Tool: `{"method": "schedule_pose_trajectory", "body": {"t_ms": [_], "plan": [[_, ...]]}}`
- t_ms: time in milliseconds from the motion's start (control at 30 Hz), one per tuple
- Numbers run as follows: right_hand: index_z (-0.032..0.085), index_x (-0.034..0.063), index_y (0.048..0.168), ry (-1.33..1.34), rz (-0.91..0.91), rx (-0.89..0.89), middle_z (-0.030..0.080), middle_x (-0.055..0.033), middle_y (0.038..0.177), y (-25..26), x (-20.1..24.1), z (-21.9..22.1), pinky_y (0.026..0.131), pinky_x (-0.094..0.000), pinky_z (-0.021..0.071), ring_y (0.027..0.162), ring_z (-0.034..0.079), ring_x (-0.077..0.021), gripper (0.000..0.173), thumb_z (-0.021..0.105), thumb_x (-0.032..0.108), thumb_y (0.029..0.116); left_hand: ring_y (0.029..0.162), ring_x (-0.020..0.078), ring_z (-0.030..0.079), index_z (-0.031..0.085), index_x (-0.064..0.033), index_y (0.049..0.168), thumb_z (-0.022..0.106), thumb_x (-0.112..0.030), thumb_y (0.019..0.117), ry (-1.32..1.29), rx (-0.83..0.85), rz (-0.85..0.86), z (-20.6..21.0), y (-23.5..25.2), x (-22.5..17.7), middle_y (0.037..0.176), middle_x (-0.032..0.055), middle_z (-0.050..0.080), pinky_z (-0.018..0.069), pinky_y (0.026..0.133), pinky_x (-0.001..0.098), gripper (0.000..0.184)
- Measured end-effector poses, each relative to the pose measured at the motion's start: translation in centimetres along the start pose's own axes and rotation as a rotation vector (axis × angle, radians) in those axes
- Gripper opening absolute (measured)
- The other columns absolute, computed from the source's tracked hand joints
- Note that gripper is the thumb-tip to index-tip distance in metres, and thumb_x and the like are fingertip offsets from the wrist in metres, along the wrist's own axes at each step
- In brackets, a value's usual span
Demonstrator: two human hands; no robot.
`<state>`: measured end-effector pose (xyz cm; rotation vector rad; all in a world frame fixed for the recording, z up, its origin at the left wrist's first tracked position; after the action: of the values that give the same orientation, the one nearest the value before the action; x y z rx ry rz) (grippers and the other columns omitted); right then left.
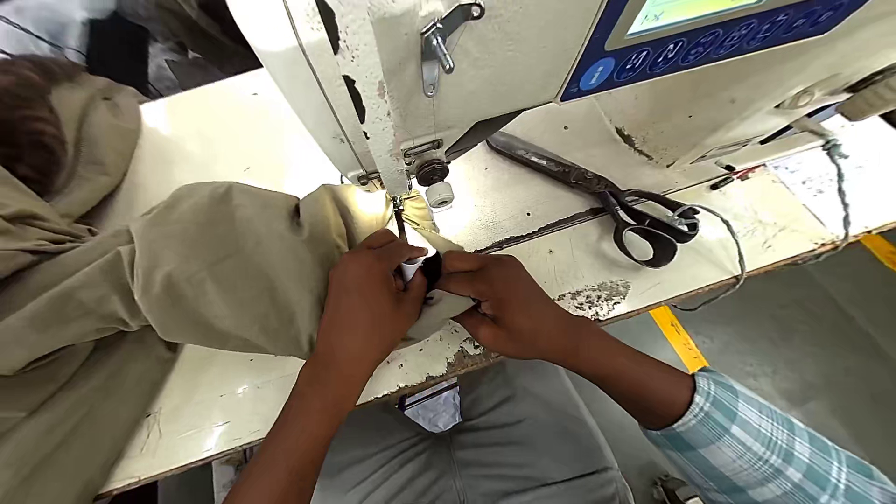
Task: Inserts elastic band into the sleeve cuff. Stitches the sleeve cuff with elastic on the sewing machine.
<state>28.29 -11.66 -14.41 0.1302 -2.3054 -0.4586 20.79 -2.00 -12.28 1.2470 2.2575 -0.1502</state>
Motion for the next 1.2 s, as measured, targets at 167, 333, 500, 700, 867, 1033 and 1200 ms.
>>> {"method": "schedule_pose_trajectory", "body": {"t_ms": [167,333,500,700,867,1033,1200], "plan": [[0.072,0.0120,0.081,0.024,-0.014,0.010,0.060,0.0042,0.084,0.1,0.1,0.1,0.060,-0.0269,0.0509,0.075,0.059,-0.0061,0.006,0.067,0.011,0.0847,0.061,0.0082,0.055,0.078,-0.0136,0.101,0.072,-0.011,0.0894,0.030,0.065,0.042,0.2,0.0,-1.1,0.092,-0.0013,0.066,0.0494,0.053,0.0276,0.013],[0.076,0.0101,0.085,0.021,-0.114,0.000,0.064,0.0022,0.085,0.0,0.8,-0.1,0.064,-0.0287,0.0530,0.078,0.062,-0.0081,0.011,0.065,0.009,0.0864,0.064,0.0086,0.055,0.077,-0.0134,0.108,0.069,-0.012,0.0923,0.014,0.156,0.070,0.8,0.1,-1.0,0.097,-0.0003,0.065,0.0489,0.055,0.0276,0.017],[0.076,0.0103,0.087,-0.057,-0.163,0.015,0.063,0.0014,0.087,-0.2,1.6,-0.3,0.065,-0.0289,0.0531,0.080,0.062,-0.0099,0.011,0.064,0.010,0.0864,0.084,0.0179,0.068,0.075,-0.0069,0.104,0.064,-0.010,0.0960,0.077,0.201,0.099,1.9,0.1,-1.6,0.105,0.0055,0.067,0.0598,0.072,0.0383,0.014],[0.064,0.0133,0.124,-0.152,0.326,-0.245,0.063,0.0006,0.115,-2.4,1.3,-4.6,0.063,-0.0308,0.0583,0.082,0.065,-0.0084,0.035,0.056,0.037,0.0993,0.087,0.0249,0.069,0.073,-0.0044,0.107,0.070,-0.008,0.0935,0.102,0.190,0.147,2.1,-0.5,-2.2,0.114,0.0123,0.064,0.0612,0.075,0.0435,0.014],[0.073,0.0121,0.105,-0.136,0.302,-0.148,0.060,0.0023,0.087,-0.5,0.3,-2.1,0.055,-0.0262,0.0512,0.066,0.058,-0.0075,0.021,0.057,0.025,0.0995,0.079,0.0265,0.072,0.073,-0.0064,0.095,0.076,-0.009,0.0899,0.227,0.213,0.159,2.2,-0.5,-2.3,0.145,0.0128,0.055,0.0620,0.068,0.0457,0.007],[0.073,0.0077,0.109,-0.057,0.369,-0.118,0.070,-0.0073,0.091,3.1,-4.2,-4.2,0.067,-0.0467,0.0568,0.076,0.068,-0.0215,0.029,0.053,0.029,0.1055,0.079,0.0241,0.071,0.075,-0.0071,0.100,0.073,-0.009,0.0906,0.190,0.221,0.193,2.1,-0.3,-2.0,0.127,0.0084,0.065,0.0614,0.067,0.0463,0.010],[0.075,0.0098,0.096,-0.098,0.348,-0.094,0.070,-0.0049,0.085,8.7,-7.5,-3.9,0.072,-0.0484,0.0523,0.083,0.067,-0.0207,0.020,0.075,0.029,0.0894,0.077,0.0214,0.069,0.075,-0.0088,0.099,0.074,-0.010,0.0887,0.214,0.227,0.171,1.9,-0.2,-1.7,0.122,0.0053,0.067,0.0604,0.065,0.0453,0.011]]}}
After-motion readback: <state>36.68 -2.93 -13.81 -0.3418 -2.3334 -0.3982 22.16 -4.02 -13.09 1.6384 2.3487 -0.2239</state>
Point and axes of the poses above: each hand's wrist, its own y-axis towards the middle knuckle, its own z-axis out of the palm, x = y × z, the point moved 10 cm from there along y, towards the middle knuckle
